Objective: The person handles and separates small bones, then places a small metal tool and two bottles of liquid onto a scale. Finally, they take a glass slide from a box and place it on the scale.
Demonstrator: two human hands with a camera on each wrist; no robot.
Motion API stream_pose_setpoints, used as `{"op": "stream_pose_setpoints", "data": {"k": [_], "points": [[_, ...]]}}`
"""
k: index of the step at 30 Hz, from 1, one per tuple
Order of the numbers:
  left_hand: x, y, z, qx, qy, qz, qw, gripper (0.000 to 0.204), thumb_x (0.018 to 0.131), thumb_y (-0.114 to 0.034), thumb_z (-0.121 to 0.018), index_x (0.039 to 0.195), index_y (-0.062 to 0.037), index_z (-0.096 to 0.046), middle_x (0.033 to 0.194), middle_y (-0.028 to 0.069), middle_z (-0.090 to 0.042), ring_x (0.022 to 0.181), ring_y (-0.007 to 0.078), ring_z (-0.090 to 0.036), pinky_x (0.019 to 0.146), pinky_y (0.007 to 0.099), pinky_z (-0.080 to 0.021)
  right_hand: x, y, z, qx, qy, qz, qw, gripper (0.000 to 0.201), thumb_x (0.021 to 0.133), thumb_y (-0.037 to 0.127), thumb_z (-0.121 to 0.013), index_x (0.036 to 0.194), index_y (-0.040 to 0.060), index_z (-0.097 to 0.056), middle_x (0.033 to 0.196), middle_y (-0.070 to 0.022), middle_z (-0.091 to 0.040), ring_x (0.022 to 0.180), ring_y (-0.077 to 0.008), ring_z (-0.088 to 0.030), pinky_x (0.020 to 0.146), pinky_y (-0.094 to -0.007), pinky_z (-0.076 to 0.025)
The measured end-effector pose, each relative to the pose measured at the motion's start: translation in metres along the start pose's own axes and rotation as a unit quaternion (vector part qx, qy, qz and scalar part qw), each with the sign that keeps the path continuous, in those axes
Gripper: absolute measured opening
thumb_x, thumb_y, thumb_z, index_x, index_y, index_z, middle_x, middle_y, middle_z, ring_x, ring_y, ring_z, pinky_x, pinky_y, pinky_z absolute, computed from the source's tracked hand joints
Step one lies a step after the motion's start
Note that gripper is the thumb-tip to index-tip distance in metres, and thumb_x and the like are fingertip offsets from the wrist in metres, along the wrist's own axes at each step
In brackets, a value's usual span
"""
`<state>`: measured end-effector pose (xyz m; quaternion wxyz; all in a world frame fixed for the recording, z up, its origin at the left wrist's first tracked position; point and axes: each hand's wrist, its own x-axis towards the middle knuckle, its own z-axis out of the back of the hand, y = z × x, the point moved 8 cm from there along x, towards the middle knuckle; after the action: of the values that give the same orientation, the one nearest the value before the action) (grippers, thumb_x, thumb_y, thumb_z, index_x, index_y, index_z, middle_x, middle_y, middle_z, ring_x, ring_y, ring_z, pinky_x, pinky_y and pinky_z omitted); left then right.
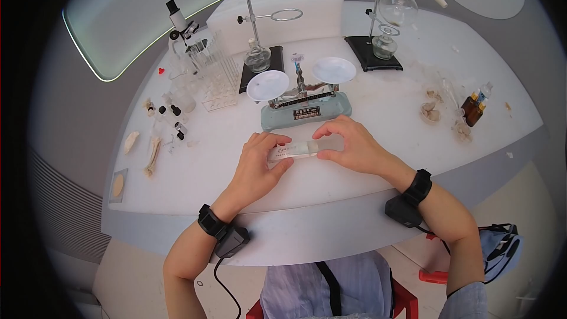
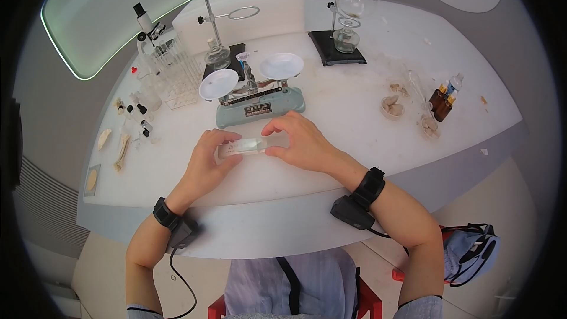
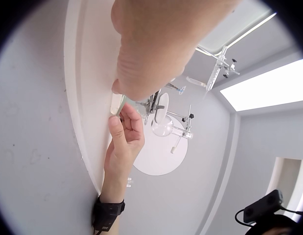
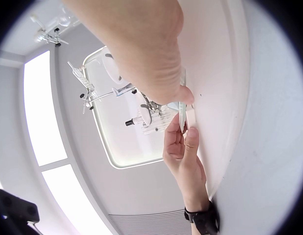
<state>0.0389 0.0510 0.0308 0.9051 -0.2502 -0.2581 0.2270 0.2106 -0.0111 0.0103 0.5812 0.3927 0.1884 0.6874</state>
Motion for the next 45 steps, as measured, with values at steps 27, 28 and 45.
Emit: {"op": "stream_pose_setpoints", "data": {"k": [27, 28, 45], "points": [[-0.0001, -0.0002, -0.0019, 0.01, 0.004, -0.003, 1.0, 0.036, 0.078, -0.006, -0.071, 0.113, -0.0025, -0.064, 0.105, 0.0133, -0.063, 0.102, 0.0298, -0.055, 0.092, 0.0385, -0.043, 0.0002, 0.0041, -0.0004, -0.007, 0.0, 0.016, 1.0, 0.037, 0.076, 0.015, -0.079, 0.109, 0.0083, -0.065, 0.105, -0.0063, -0.065, 0.104, -0.0227, -0.058, 0.092, -0.0364, -0.047], [0.0001, -0.0002, -0.002, 0.011, 0.004, -0.002, 1.0, 0.036, 0.078, -0.006, -0.071, 0.113, -0.0026, -0.064, 0.105, 0.0133, -0.063, 0.102, 0.0299, -0.055, 0.092, 0.0386, -0.043, 0.0001, 0.0046, -0.0002, -0.008, -0.006, 0.026, 1.0, 0.037, 0.076, 0.015, -0.079, 0.109, 0.008, -0.064, 0.104, -0.0056, -0.066, 0.104, -0.023, -0.058, 0.09, -0.0364, -0.048], [-0.0018, 0.0011, -0.0011, 0.001, 0.0, 0.0, 1.0, 0.041, 0.078, -0.006, -0.069, 0.118, -0.0032, -0.061, 0.107, 0.0146, -0.061, 0.104, 0.0296, -0.056, 0.093, 0.0388, -0.044, -0.0001, 0.0035, 0.0001, 0.009, 0.001, 0.023, 1.0, 0.041, 0.075, 0.015, -0.079, 0.113, 0.0077, -0.064, 0.108, -0.0071, -0.065, 0.105, -0.0231, -0.058, 0.093, -0.0368, -0.048]]}}
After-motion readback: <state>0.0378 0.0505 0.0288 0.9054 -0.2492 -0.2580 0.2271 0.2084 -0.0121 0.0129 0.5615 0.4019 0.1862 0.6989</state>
